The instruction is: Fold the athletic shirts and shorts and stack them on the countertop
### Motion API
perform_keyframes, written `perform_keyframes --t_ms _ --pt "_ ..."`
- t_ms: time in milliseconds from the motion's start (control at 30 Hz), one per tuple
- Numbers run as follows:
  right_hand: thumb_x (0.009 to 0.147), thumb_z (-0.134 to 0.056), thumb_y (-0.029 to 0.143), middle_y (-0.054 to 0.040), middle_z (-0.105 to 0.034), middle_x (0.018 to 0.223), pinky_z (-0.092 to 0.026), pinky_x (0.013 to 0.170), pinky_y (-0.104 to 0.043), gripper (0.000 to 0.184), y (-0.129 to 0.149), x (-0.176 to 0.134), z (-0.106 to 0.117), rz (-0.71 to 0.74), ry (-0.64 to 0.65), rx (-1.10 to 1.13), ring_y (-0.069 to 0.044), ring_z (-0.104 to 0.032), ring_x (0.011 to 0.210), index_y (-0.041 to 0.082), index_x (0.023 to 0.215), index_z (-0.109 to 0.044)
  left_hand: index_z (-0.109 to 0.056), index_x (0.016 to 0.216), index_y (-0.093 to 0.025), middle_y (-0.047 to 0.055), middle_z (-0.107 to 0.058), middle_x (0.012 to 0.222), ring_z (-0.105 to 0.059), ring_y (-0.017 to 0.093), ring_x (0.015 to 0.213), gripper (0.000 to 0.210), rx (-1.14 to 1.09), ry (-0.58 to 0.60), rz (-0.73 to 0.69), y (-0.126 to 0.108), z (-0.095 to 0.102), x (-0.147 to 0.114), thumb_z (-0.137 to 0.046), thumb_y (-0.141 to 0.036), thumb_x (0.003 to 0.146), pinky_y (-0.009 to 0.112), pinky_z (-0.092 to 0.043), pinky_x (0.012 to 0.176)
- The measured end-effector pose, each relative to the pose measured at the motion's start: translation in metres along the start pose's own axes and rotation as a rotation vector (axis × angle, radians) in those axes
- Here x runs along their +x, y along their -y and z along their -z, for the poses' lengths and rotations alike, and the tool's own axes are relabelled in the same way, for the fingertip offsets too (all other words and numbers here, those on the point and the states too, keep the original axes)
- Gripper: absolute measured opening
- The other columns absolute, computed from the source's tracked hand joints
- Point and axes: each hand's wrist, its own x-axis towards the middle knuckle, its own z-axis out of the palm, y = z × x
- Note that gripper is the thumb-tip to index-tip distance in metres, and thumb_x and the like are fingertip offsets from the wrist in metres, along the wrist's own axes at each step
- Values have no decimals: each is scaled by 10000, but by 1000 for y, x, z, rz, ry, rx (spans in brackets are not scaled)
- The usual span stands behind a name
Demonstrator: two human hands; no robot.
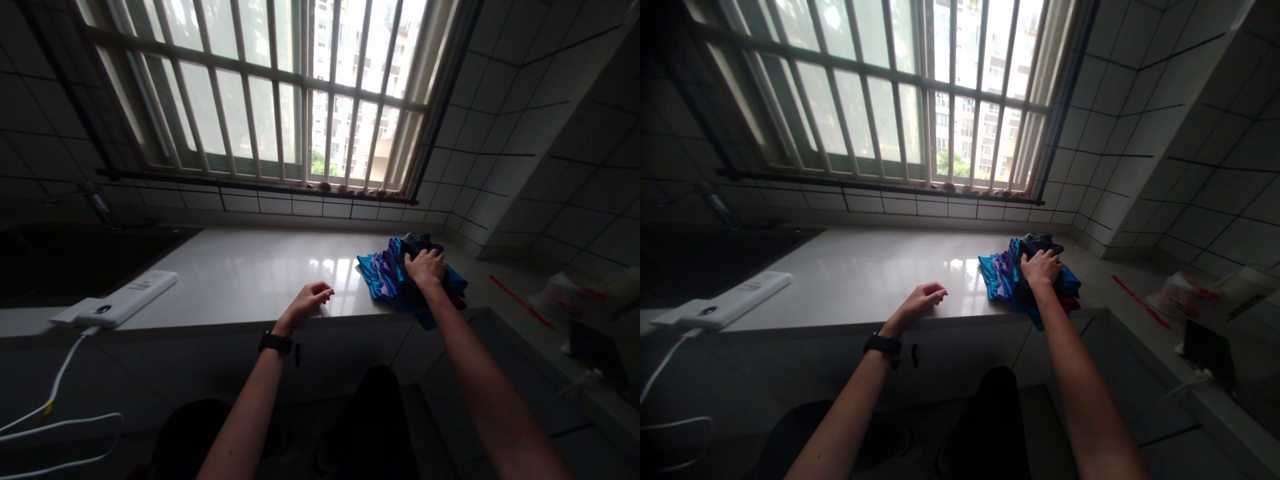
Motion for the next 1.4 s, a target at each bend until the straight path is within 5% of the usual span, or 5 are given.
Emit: perform_keyframes --t_ms 233,500,800,1100,1400 --pt "757 -718 771 -396 -464 1499 -358 1045 -737 1043 29 -5 16 24 337 -283 -555 -407 1419 7 1450 -563 -672 801 -174 -9 -579 692 -535 139 663 392 -23 10 9 0 1 -1 -697 -560 735 261 -414 625" --pt "883 -677 338 -258 -698 1282 -537 958 -458 456 19 0 23 188 269 -243 -362 -671 1208 67 1246 -733 -680 803 -174 13 -622 721 -549 152 681 398 15 8 0 3 2 1 -691 -566 736 260 -415 610" --pt "967 -537 522 -270 -705 1273 -527 962 -383 605 -40 33 29 94 255 -89 -368 -673 1211 23 1246 -734 -675 784 -182 5 -609 682 -556 153 651 434 13 7 -5 -1 2 0 -697 -612 725 262 -435 593" --pt "937 -573 516 -292 -728 1198 -539 952 -390 578 -32 14 21 42 141 -18 -362 -705 1148 21 1158 -774 -684 772 -173 5 -612 663 -553 149 632 436 39 -10 17 2 2 3 -709 -600 686 260 -433 594" --pt "946 -544 535 -274 -725 1229 -541 939 -367 593 -49 21 20 18 160 29 -349 -703 1158 36 1174 -770 -611 706 -172 49 -632 623 -637 196 637 362 57 -43 284 -16 -60 63 -769 -497 710 273 -481 546"
